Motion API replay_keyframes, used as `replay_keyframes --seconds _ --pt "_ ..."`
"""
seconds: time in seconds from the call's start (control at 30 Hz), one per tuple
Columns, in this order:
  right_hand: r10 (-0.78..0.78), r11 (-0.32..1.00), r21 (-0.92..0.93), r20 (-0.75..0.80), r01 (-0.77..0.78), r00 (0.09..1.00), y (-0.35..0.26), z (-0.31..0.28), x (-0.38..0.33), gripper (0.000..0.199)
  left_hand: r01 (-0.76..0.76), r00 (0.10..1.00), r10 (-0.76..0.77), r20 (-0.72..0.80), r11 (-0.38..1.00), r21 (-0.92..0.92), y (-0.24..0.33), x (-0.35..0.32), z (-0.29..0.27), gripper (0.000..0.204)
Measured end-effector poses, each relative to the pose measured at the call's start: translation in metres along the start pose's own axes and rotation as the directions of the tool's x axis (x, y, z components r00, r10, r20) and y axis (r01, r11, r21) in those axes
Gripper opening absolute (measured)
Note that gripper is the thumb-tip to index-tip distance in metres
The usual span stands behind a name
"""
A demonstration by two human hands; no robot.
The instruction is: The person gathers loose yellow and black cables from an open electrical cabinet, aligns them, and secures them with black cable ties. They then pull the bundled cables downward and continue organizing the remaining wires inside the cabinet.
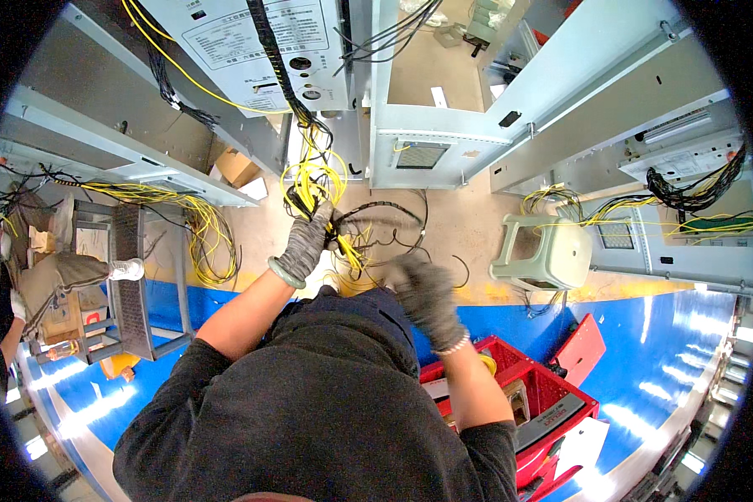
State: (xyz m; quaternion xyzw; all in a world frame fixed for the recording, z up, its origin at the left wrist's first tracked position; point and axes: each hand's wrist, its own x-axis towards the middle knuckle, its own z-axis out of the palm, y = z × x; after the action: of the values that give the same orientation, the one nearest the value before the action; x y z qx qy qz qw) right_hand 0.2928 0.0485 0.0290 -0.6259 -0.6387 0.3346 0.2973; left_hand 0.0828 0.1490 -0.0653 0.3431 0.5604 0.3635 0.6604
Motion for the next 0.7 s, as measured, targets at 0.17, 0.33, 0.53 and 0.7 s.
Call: replay_keyframes --seconds 0.17,0.33,0.53,0.7 --pt "-0.123 0.973 -0.210 -0.133 0.094 0.983 -0.021 0.100 0.018 0.032 0.070 0.995 -0.057 0.080 0.981 -0.181 0.013 -0.004 -0.009 0.036" --pt "-0.160 0.957 -0.280 -0.275 0.081 0.948 -0.026 0.114 0.050 0.028 0.238 0.964 -0.150 0.220 0.857 -0.458 0.028 -0.011 -0.019 0.036" --pt "-0.156 0.987 -0.096 -0.400 0.128 0.903 -0.021 0.123 0.041 0.015 0.093 0.975 -0.039 0.220 0.966 -0.243 0.043 -0.005 -0.038 0.032" --pt "0.043 0.865 0.499 0.033 -0.054 0.999 -0.050 0.073 -0.021 0.014 0.033 0.997 0.008 0.081 0.875 -0.483 0.053 0.028 -0.064 0.021"
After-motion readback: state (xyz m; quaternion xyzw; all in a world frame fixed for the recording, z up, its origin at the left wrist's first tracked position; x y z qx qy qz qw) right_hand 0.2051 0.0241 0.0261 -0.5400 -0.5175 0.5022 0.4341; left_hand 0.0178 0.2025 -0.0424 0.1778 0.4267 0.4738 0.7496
